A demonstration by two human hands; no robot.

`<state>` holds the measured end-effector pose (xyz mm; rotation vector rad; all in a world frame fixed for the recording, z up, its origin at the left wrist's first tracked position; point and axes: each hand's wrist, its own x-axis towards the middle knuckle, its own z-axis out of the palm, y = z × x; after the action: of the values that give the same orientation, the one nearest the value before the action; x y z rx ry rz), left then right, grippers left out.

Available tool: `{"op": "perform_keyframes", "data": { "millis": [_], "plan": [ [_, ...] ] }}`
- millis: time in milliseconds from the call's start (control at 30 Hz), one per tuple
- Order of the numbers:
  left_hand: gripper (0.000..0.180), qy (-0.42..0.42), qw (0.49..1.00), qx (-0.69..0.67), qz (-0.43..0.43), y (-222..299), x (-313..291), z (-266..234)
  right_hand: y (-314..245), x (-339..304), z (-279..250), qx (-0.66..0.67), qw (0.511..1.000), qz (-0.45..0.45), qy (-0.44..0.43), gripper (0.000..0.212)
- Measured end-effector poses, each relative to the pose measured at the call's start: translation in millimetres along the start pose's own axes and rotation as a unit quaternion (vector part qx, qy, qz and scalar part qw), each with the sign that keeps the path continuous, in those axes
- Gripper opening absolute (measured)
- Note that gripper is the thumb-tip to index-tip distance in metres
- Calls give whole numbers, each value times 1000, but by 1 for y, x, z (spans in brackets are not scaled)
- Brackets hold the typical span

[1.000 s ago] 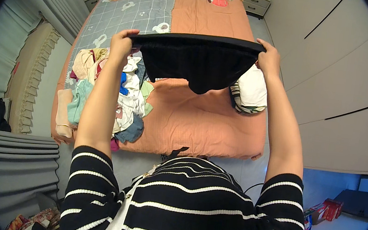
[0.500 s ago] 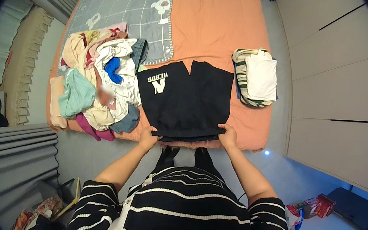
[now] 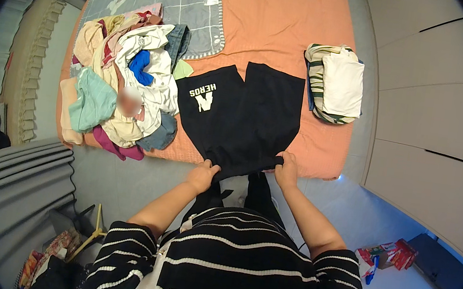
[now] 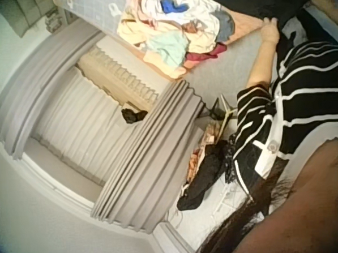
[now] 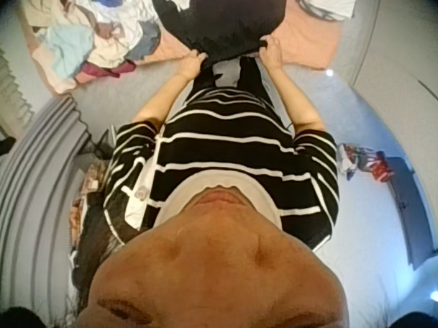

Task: The person folds various pieces of clothing on a bed, including black shorts, a light blue towel, a patterned top, and white pants. Each item is smoothed, folded into a neat rectangle, and placed on a growing stack.

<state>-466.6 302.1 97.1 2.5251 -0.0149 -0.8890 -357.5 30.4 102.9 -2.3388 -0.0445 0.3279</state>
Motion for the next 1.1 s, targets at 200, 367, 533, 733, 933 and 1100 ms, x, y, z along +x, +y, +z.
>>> {"op": "perform_keyframes", "data": {
  "millis": [200,367,533,733,933,1100],
  "plan": [
    [25,-27,997,-39,-64,33,6,-16,-10,-3,-3,24,999,-44,5,33],
    [26,108,978,-36,-173,8,18,6,-17,-1,-17,-79,992,-100,-21,39],
    [23,345,747,-486,-293,-62,-13,-22,16,16,-61,-159,982,6,102,38],
    [42,368,528,-751,-150,20,-51,-136,-68,29,-104,349,898,257,81,44],
    [38,247,639,-729,-23,20,-34,-213,-138,86,-146,456,883,102,41,38],
    [24,322,829,-451,-77,1,38,-319,-151,202,-170,21,993,-103,44,24]
  ]
}}
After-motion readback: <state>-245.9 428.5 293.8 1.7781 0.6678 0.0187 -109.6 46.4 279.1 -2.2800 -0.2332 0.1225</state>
